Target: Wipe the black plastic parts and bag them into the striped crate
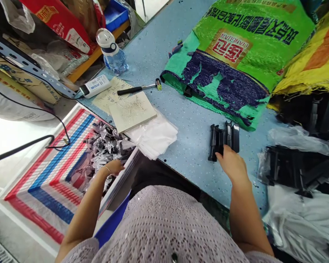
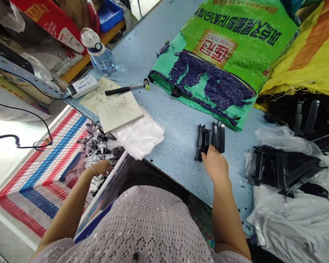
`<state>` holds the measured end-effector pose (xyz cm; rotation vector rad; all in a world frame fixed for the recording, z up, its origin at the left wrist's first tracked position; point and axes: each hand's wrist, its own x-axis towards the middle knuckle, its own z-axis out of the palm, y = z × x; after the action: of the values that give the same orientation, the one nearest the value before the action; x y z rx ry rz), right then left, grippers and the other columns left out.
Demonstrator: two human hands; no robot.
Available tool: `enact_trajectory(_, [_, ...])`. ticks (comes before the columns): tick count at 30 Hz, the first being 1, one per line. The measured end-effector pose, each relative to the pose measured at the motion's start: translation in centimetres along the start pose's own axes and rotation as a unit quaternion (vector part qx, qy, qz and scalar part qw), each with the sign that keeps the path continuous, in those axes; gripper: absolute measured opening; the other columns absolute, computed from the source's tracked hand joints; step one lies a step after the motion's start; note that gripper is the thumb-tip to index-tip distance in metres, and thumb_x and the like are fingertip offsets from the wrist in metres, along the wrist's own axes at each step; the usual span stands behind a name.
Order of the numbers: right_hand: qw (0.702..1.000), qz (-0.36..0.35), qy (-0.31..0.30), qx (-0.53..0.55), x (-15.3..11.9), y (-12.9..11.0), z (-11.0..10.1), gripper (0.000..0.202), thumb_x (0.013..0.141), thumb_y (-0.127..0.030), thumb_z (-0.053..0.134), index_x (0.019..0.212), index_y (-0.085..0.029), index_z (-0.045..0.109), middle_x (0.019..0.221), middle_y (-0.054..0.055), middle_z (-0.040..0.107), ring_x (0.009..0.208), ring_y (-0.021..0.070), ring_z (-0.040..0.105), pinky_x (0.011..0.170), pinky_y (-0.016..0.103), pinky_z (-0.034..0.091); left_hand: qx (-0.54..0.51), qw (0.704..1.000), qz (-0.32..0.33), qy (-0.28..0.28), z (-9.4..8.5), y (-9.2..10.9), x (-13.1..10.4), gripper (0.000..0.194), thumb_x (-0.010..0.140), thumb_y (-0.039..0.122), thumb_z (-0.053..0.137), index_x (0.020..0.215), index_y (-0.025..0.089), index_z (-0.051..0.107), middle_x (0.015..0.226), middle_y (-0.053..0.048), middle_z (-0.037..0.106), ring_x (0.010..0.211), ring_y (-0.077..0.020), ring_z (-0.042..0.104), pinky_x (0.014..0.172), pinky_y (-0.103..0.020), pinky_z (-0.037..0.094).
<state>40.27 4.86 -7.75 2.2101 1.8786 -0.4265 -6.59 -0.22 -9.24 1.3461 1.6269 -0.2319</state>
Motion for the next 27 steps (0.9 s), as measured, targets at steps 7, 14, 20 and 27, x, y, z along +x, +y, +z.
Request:
enact_trajectory(7, [0.846, -0.067, -0.051, 0.527, 1.7, -4.1, 2.7, 0.053, 0.082, -0.043, 0.066, 0.128, -0.017, 0.063, 0.103, 0.009, 0.074, 0.088, 0.022, 0.069, 0.081, 0.038, 0.055, 0.017, 0.922, 0.263, 0.285, 2.0, 13.5, 4.5, 0.016, 0.092, 0.03, 0.064, 0.098, 0.015, 0.068, 0.103, -0.013, 0.069, 0.096, -0.0244, 0.067, 0.086, -0.037, 0.053])
enact_trajectory(14, [0.638, -0.087, -0.195, 0.74, 1.1, -9.3, 0.7, 0.029, 0.075, -0.04, 0.078, 0.097, -0.022, 0.072, 0.099, 0.005, 0.075, 0.08, 0.0179, 0.068, 0.067, 0.029, 0.054, -0.087, 0.941, 0.239, 0.221, 0.8, 13.0, 8.1, 0.011, 0.085, 0.025, 0.067, 0.077, 0.018, 0.066, 0.08, -0.003, 0.069, 0.074, -0.0172, 0.065, 0.068, -0.029, 0.052])
enact_trajectory(20, [0.547, -0.125, -0.33, 0.759, 1.8, -14.5, 1.1, 0.025, 0.076, -0.038, 0.077, 0.094, -0.021, 0.073, 0.105, 0.006, 0.076, 0.076, 0.0154, 0.067, 0.073, 0.03, 0.056, -0.233, 0.934, 0.207, 0.173, -0.3, 12.1, 7.5, 0.011, 0.08, 0.03, 0.066, 0.08, 0.019, 0.066, 0.065, 0.001, 0.063, 0.058, -0.0133, 0.057, 0.053, -0.025, 0.044])
enact_trajectory(27, [0.537, -0.07, -0.29, 0.789, 2.0, -14.7, 3.6, 0.029, 0.075, -0.033, 0.079, 0.1, -0.02, 0.071, 0.107, 0.006, 0.077, 0.083, 0.0153, 0.07, 0.078, 0.028, 0.057, -0.028, 0.897, 0.316, 0.307, -1.7, 11.1, 5.0, 0.035, 0.083, 0.006, 0.042, 0.098, 0.017, 0.072, 0.107, -0.01, 0.075, 0.107, -0.0228, 0.068, 0.1, -0.044, 0.053])
